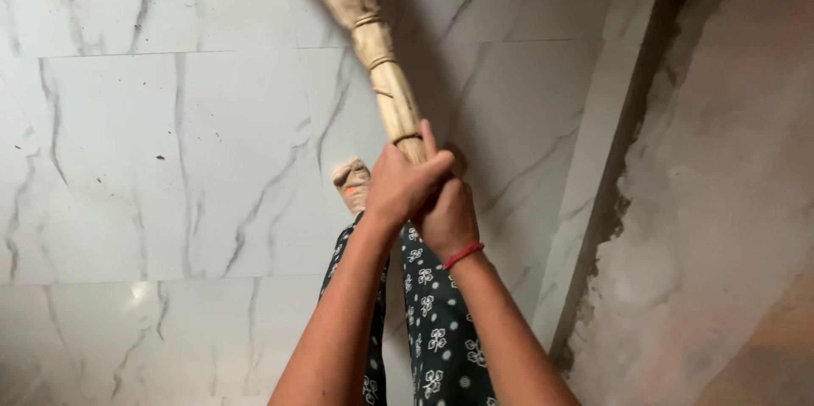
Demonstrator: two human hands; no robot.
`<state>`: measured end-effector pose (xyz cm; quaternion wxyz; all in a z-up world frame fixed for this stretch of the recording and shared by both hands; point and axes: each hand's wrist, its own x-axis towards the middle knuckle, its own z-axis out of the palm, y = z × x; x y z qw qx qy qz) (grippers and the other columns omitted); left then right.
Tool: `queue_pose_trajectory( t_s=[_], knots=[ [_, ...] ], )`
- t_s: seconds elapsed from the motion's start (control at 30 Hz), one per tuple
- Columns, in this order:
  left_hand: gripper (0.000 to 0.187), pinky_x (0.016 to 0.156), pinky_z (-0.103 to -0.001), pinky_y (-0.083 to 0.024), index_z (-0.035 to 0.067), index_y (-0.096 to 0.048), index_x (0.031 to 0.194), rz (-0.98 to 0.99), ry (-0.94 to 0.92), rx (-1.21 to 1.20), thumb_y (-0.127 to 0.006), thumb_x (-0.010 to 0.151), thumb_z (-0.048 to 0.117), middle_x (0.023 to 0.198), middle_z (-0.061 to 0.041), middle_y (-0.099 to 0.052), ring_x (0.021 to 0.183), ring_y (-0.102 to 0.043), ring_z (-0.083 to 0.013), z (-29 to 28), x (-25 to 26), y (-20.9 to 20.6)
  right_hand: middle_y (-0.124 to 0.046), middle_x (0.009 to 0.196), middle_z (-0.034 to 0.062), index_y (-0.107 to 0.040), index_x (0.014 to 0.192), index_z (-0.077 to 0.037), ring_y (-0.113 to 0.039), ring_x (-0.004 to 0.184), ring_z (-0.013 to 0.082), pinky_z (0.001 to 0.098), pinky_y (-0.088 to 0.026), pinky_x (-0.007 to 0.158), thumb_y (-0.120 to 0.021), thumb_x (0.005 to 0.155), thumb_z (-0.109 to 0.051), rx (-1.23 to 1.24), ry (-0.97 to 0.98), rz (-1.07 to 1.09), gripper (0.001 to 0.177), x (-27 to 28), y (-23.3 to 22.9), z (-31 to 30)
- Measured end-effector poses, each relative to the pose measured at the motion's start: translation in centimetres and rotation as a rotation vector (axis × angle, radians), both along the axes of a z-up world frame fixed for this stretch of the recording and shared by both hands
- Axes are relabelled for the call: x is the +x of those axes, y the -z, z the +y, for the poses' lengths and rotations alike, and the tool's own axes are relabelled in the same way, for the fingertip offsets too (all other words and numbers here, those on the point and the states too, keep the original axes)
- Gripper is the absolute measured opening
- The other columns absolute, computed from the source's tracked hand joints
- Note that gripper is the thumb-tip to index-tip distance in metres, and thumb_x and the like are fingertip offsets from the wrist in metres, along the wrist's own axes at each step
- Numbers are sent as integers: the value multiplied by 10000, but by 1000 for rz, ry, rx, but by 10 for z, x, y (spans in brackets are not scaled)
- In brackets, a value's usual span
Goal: The person sweeps the tiled floor using a straw broom, moving debris into a pile.
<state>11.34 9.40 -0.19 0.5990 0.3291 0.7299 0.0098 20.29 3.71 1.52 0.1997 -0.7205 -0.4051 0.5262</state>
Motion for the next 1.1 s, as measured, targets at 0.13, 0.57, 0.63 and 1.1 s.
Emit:
queue_pose_trajectory(
  t_s=[0.13,0.57,0.63,1.1],
  knots=[
    [750,773,-406,-591,-93,-593,1101,-37,123,-59,-808,625,445,958,-240,-725,885,-751,-317,-3,43,-6,-773,1124,153,-481,1514,-87,-768,1018,185,320,-584,823,-710,872,-120,2,143,-47,682,24,6,-31],
    [713,782,-431,-604,-82,-725,1060,-173,194,-324,-749,672,516,1003,-247,-763,909,-774,-328,26,142,53,-725,826,142,-645,1211,-19,-676,667,204,329,-498,532,-590,979,-277,-450,237,-122,351,119,18,33],
    [679,810,-410,-594,-90,-735,1007,-126,108,-182,-748,699,514,972,-267,-767,926,-774,-319,25,142,45,-724,818,136,-645,1292,-42,-661,643,181,306,-477,514,-554,1002,-270,-455,215,-74,380,128,17,39],
    [754,805,-402,-599,-101,-632,1101,-192,243,-132,-793,616,453,1018,-271,-751,941,-758,-332,54,133,10,-731,1119,82,-444,1536,-33,-655,980,130,281,-528,837,-696,948,-160,160,280,-161,652,89,18,20]
  ],
)
